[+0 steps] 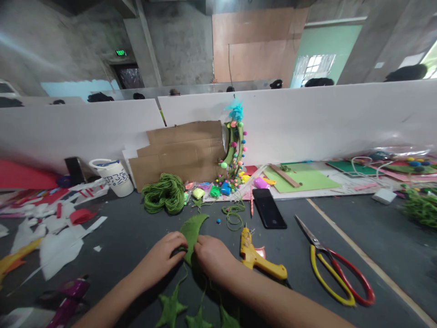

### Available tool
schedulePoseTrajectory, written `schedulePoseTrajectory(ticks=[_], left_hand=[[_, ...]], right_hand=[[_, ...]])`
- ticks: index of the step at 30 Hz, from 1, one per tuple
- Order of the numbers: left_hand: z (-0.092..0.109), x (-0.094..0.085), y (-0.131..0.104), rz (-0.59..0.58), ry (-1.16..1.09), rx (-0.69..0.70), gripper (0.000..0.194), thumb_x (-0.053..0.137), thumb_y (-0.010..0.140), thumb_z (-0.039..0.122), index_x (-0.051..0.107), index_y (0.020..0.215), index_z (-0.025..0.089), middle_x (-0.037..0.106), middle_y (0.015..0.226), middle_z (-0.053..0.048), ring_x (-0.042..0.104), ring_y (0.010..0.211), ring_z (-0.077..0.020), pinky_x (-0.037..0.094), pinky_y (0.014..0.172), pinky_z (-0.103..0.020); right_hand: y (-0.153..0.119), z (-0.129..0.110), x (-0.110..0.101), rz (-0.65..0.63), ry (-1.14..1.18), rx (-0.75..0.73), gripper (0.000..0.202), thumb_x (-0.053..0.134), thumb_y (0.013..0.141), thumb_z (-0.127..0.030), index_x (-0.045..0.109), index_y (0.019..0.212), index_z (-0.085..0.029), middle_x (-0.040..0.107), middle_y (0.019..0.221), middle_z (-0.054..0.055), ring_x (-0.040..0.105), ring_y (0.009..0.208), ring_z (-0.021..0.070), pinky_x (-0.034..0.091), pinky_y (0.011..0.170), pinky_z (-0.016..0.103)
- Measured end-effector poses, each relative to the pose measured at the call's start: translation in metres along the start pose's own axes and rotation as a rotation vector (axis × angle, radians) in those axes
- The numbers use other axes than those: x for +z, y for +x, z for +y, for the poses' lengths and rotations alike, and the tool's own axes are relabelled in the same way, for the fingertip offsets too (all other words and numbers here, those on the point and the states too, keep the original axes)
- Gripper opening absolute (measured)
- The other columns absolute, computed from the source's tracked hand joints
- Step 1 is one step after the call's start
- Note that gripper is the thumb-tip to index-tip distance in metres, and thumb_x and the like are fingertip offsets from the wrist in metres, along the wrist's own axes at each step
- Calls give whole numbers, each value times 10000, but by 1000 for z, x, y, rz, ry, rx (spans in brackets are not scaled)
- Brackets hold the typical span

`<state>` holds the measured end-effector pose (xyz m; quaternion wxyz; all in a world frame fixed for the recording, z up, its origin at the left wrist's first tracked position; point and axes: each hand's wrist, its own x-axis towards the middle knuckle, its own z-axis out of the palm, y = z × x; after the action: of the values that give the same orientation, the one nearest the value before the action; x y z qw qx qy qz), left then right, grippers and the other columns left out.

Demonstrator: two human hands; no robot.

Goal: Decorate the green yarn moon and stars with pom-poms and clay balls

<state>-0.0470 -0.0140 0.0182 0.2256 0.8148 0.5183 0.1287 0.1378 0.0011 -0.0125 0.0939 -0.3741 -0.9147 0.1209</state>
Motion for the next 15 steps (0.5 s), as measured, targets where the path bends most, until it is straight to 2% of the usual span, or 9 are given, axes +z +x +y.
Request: schedulePoseTrajectory(ticks=[4, 9, 11, 15], left_hand=[[6, 12, 1, -2, 14, 14, 138, 469, 799, 186, 598, 812, 233, 574, 913, -20, 496, 911, -189, 372, 823, -297], [9, 18, 3, 32, 36, -34, 111, 486, 748, 143, 561, 782, 218, 541, 884, -26, 480, 884, -198, 372, 785, -310], [9, 19, 3, 35, 42, -48, 106, 506, 721, 138, 551, 775, 217, 535, 880, -23, 479, 880, -199, 372, 770, -306], [9, 20, 5, 28, 47, -70, 103, 557, 686, 165, 543, 773, 218, 530, 877, -18, 477, 871, -204, 371, 746, -304]], right_hand=[[-1, -2, 6, -29, -80, -36, 127, 494, 859, -108, 618, 875, -129, 613, 855, 89, 550, 758, 188, 384, 647, 266], [1, -10, 13, -42, -106, -53, 153, 500, 839, -78, 604, 949, -101, 616, 908, 134, 548, 792, 225, 396, 647, 306], [1, -9, 14, -25, -88, -27, 163, 509, 824, -74, 603, 955, -101, 616, 902, 132, 547, 789, 224, 388, 646, 306], [0, 2, 11, 43, -13, 118, 100, 511, 805, -97, 605, 823, -122, 604, 806, 94, 540, 732, 194, 367, 637, 286]])
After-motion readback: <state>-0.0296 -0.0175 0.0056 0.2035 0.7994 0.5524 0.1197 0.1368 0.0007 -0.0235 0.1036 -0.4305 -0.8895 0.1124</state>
